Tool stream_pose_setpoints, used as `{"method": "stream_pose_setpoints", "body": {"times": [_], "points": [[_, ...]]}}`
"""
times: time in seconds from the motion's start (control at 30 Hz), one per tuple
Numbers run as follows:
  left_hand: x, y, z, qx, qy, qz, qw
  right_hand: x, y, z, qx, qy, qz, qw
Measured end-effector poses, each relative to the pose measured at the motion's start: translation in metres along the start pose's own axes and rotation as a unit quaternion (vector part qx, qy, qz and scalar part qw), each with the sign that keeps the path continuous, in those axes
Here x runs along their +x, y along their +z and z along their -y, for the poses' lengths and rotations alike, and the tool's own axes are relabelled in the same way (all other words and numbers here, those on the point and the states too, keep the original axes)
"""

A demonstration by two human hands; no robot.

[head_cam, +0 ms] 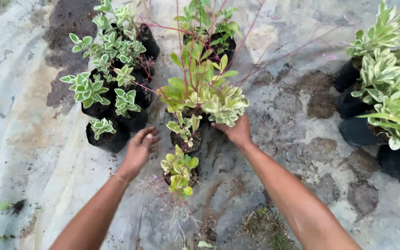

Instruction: The person picks up small potted plants one at a time, rotates them to display the foliage, and places them back on a plastic sheet among other similar pots. The person also removes a stray grass blade from one pot before setting it down.

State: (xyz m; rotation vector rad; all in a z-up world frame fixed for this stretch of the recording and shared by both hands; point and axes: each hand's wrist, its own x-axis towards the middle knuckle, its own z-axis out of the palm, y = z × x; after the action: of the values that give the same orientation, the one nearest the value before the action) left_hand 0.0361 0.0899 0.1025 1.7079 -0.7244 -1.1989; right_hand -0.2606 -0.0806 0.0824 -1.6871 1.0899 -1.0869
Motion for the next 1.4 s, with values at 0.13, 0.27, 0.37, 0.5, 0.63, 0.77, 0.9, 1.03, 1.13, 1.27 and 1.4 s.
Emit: {"method": "stream_pose_setpoints", "body": {"times": [0.13, 0.27, 0.37, 0.5, 0.63, 0.77, 0.9, 1.03, 1.13, 1.27, 1.4], "points": [[0.056, 0.052, 0.017, -0.169, -0.003, 0.048, 0.984, -0.007, 0.005, -0.012, -0.056, 0.045, 0.031, 0.997], [0.091, 0.071, 0.015, -0.206, -0.043, 0.057, 0.976, -0.002, -0.002, -0.014, -0.114, 0.077, 0.012, 0.990], [0.096, 0.069, 0.019, -0.203, -0.021, 0.063, 0.977, -0.007, 0.005, -0.018, -0.126, 0.062, -0.018, 0.990], [0.093, 0.068, 0.023, -0.247, -0.044, 0.084, 0.964, -0.016, 0.012, -0.025, -0.122, 0.055, -0.036, 0.990], [0.094, 0.066, 0.015, -0.253, -0.046, 0.100, 0.961, -0.006, 0.011, -0.024, -0.122, 0.078, -0.013, 0.989], [0.092, 0.064, 0.023, -0.226, -0.050, 0.068, 0.970, 0.002, 0.004, -0.034, -0.136, 0.061, 0.040, 0.988], [0.097, 0.074, 0.025, -0.251, -0.018, 0.094, 0.963, 0.005, 0.000, -0.033, -0.163, 0.122, 0.054, 0.978], [0.083, 0.056, 0.029, -0.295, -0.043, 0.092, 0.950, -0.017, 0.018, -0.011, -0.119, 0.037, 0.041, 0.991], [0.081, 0.047, 0.032, -0.322, -0.020, 0.057, 0.945, -0.035, -0.002, 0.000, -0.172, 0.065, 0.002, 0.983], [0.044, 0.016, 0.069, -0.109, -0.004, -0.107, 0.988, -0.069, -0.062, -0.007, -0.193, 0.135, 0.005, 0.972], [0.006, 0.011, 0.085, -0.140, 0.089, -0.075, 0.983, -0.102, -0.154, -0.027, -0.203, 0.017, -0.134, 0.970]]}}
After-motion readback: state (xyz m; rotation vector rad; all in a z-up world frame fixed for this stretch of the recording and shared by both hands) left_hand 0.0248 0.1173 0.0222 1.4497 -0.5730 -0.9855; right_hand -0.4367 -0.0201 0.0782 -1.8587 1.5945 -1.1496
